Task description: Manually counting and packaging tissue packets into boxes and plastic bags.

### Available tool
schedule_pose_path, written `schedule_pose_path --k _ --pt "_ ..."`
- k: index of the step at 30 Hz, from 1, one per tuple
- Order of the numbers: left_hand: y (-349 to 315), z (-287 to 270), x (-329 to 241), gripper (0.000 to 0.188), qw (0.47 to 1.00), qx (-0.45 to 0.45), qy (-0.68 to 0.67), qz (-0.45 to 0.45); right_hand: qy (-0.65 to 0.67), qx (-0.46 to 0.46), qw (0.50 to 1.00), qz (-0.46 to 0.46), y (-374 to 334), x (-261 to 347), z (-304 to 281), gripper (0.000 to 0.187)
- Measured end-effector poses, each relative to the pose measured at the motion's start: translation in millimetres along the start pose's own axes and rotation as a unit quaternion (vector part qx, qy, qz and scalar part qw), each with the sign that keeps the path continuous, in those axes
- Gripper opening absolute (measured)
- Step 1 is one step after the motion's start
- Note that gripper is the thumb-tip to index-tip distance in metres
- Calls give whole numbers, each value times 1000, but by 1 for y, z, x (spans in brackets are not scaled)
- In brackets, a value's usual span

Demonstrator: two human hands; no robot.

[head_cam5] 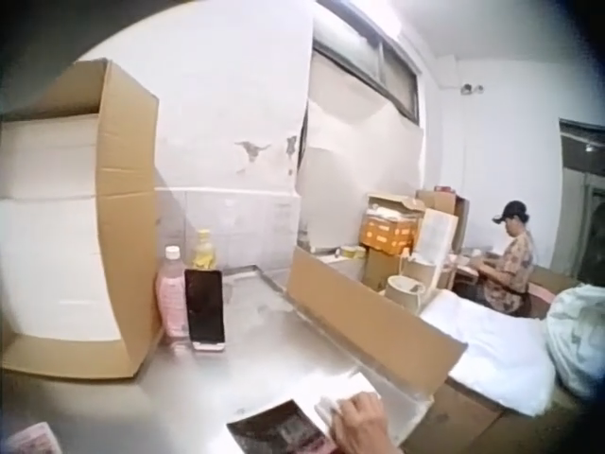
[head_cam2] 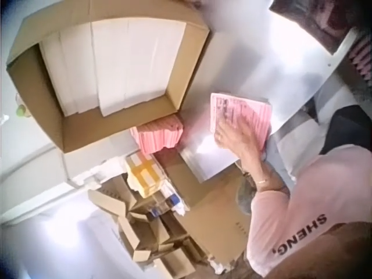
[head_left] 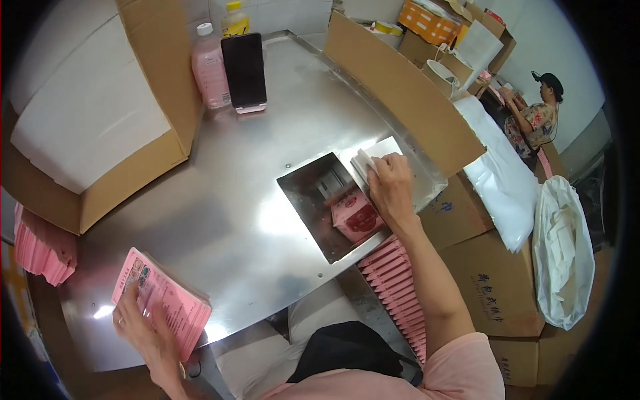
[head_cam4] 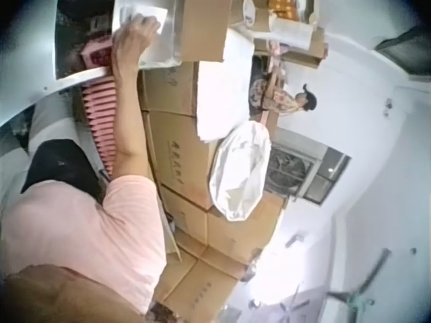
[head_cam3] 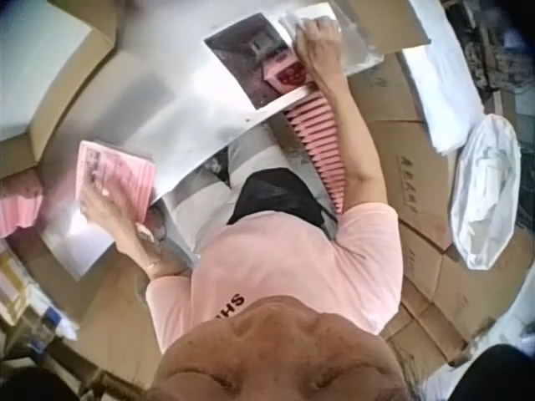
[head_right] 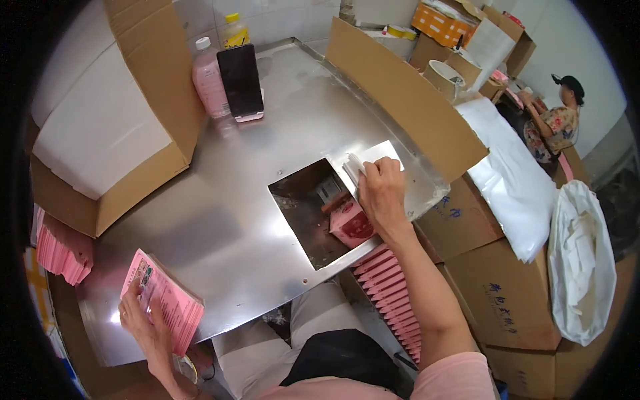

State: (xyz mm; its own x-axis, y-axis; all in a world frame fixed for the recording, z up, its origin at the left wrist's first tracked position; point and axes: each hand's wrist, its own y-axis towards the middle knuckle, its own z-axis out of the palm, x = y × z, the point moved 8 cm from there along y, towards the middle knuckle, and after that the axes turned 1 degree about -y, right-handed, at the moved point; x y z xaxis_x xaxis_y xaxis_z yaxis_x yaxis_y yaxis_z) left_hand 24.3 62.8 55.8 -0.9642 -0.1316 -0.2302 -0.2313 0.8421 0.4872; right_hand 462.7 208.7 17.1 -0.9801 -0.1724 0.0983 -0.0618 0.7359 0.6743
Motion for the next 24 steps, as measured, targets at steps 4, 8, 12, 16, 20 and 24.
schedule_pose_path --k 4,8,12,16,20,24 --pt "-31 18 27 8 992 119 37 3 24 -3 1000 5 0 -9 5 22" --pt "-6 21 13 7 995 61 -76 31 47 -30 998 18 8 -21 -10 32" --pt "-26 82 -126 38 917 161 -236 278 115 -26 993 -13 12 17 -28 41" --pt "-20 78 -146 54 894 173 -301 284 155 169 915 -332 -69 168 -29 36" --pt "-16 81 -138 84 937 170 -199 230 254 106 914 -299 -76 193 -36 34" --pt "-9 100 -148 96 957 155 -196 148 103 227 923 -291 -31 225 8 31"
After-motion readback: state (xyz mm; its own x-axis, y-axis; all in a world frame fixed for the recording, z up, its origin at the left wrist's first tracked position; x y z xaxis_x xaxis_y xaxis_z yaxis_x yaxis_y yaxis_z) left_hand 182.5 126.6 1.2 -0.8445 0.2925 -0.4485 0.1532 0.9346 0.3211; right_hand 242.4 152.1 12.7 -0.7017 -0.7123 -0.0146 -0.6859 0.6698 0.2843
